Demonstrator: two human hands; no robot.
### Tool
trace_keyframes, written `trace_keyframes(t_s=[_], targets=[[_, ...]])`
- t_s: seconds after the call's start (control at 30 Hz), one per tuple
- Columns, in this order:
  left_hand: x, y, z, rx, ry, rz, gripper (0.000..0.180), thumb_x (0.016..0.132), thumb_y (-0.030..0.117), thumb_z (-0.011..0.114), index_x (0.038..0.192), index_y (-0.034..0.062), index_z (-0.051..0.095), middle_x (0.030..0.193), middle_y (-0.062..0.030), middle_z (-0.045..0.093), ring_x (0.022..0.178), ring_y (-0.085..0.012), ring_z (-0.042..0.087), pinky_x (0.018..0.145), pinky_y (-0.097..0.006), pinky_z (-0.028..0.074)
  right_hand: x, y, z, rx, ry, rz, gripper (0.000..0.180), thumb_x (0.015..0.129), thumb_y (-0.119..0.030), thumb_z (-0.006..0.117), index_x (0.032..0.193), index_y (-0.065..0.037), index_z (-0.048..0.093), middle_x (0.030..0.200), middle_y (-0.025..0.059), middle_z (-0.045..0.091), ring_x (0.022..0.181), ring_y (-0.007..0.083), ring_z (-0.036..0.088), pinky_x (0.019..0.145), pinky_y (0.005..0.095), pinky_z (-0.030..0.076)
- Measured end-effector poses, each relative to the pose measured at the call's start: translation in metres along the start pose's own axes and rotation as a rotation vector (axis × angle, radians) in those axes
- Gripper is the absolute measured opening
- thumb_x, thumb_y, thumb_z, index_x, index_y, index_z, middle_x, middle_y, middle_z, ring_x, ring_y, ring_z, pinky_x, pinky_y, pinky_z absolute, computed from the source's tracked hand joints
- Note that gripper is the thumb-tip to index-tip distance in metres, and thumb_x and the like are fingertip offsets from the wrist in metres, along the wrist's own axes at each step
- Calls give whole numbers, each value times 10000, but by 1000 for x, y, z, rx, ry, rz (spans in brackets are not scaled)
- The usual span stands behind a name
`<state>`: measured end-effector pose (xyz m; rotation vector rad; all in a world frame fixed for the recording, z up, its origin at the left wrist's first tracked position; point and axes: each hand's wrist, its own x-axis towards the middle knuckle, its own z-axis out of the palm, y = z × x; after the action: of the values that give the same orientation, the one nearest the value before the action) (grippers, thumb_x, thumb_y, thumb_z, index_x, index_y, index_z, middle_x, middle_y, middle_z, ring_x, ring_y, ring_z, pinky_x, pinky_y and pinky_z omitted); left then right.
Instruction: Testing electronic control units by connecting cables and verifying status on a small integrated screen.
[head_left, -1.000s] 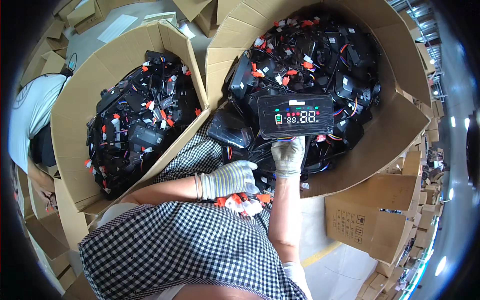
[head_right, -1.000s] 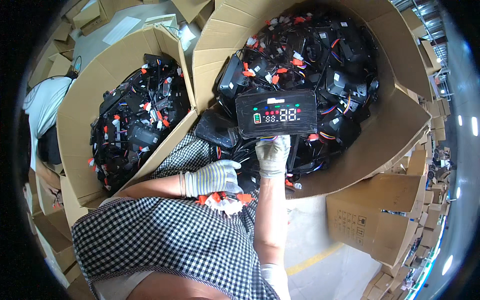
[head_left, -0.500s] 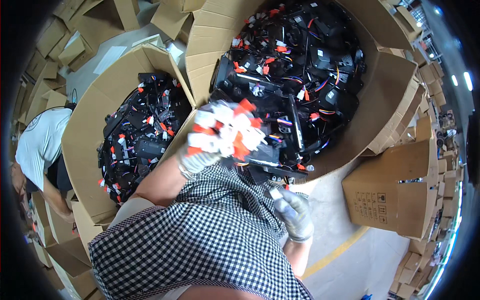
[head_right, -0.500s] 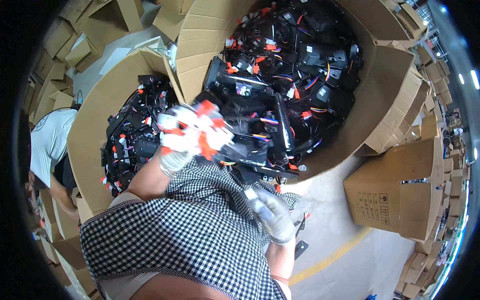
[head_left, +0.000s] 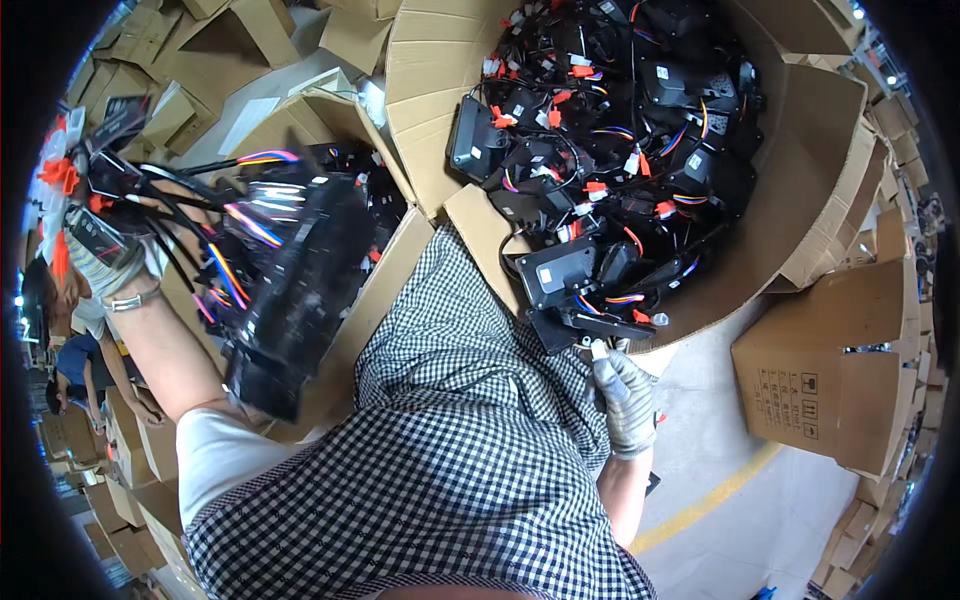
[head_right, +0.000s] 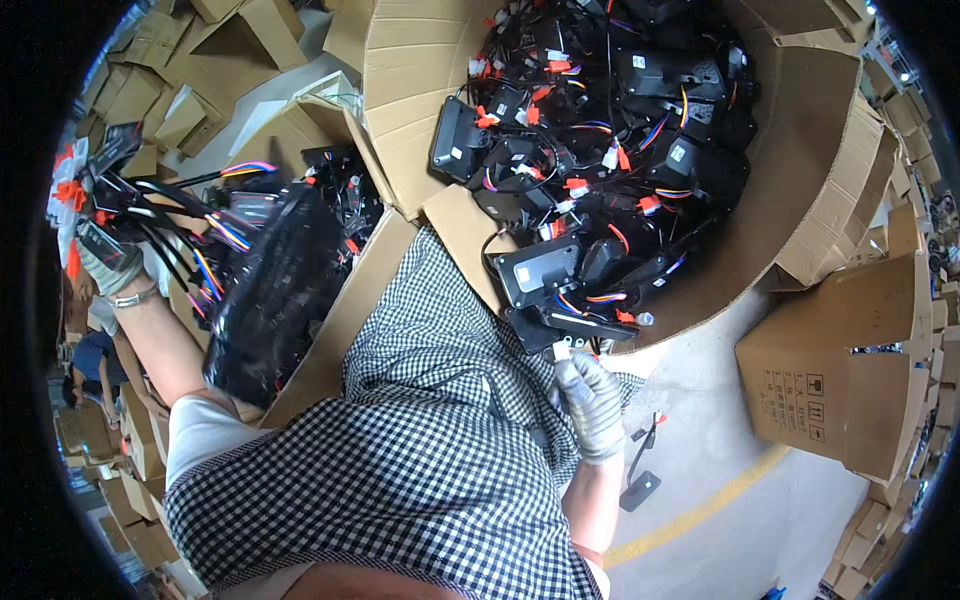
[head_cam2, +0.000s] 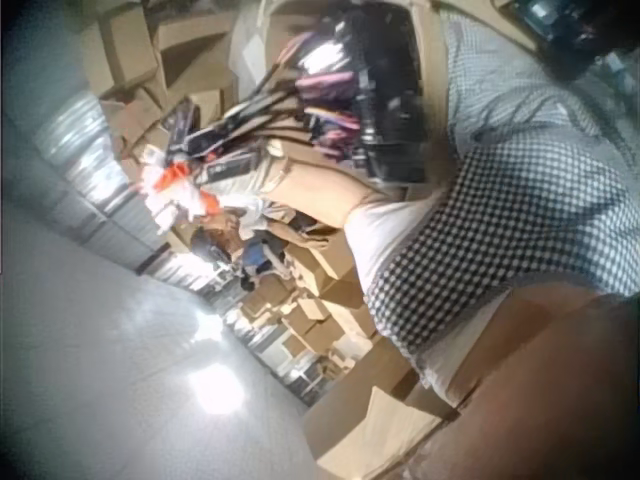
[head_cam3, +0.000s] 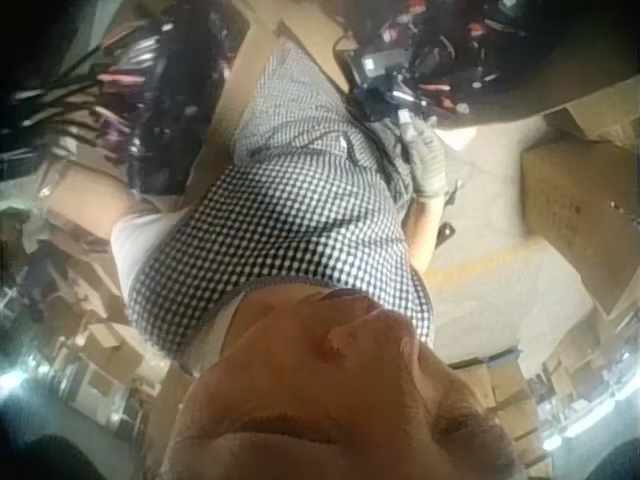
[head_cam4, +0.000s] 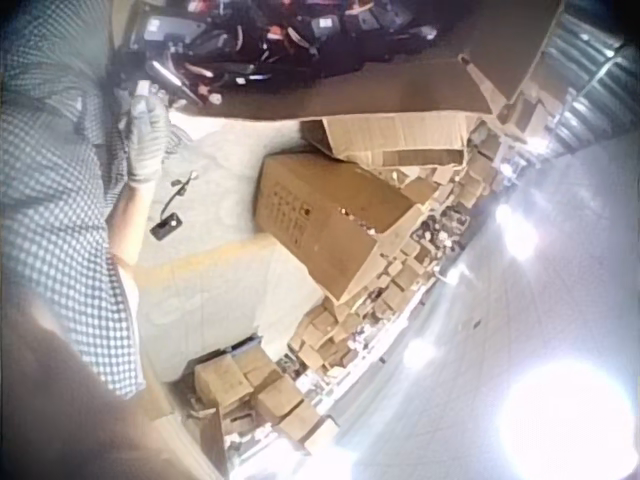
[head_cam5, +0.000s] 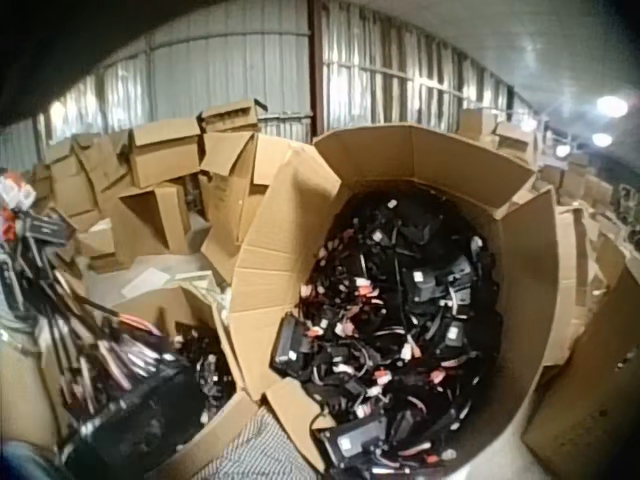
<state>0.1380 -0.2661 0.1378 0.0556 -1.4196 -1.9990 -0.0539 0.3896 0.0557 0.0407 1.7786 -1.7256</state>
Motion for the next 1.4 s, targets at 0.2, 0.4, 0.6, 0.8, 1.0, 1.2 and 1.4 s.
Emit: trace_keyframes(t_s=[0.2,0.4,0.6,0.8,1.0,1.2,1.4], targets=[[-18,-39,142,597,169,143,340,861,219,551,1126,11,507,998,-67,572,953,-182,567,863,-337,478,27,3,12,-48,-34,21,256,912,-284,570,872,-42,643,611,-35,554,506,28,431,480,176,325],[-79,-173,44,197,382,-808,434,760,129,654,1172,66,537,1100,-120,577,988,-264,577,873,-359,468,38,-6,14,-24,-59,52,227,912,-243,572,855,-33,635,629,-16,578,531,38,473,501,180,365],[-8,-168,252,1307,-684,-12,562,732,89,587,1279,43,467,1230,-162,521,1140,-308,493,1004,-379,367,54,0,14,-1,-29,73,240,899,-258,594,925,-26,649,639,-18,582,502,33,447,476,180,348],[39,-346,369,661,-548,-509,471,898,269,564,1271,1,458,1163,-116,573,1046,-201,558,880,-340,453,67,-5,26,-75,-21,43,269,902,-288,587,950,-31,653,626,-25,580,498,26,434,478,184,345],[35,-387,420,-111,-30,-722,355,877,388,610,931,38,612,665,13,536,606,-91,491,660,-254,431,56,-11,18,-22,32,64,288,889,-334,602,898,-50,647,626,-21,575,507,32,447,484,183,342],[-31,-287,370,-480,-71,-658,386,969,337,439,1172,24,539,810,-1,566,624,-63,525,578,-198,444,53,-1,16,18,30,-19,291,897,-338,589,900,-50,634,693,-10,599,573,40,477,523,186,361],[-112,-233,344,28,-109,-868,312,933,185,498,1180,0,542,895,-37,613,638,-19,507,548,-139,424,39,-13,38,66,-10,-79,276,902,-286,584,979,-24,629,779,24,628,630,66,532,576,198,415]])
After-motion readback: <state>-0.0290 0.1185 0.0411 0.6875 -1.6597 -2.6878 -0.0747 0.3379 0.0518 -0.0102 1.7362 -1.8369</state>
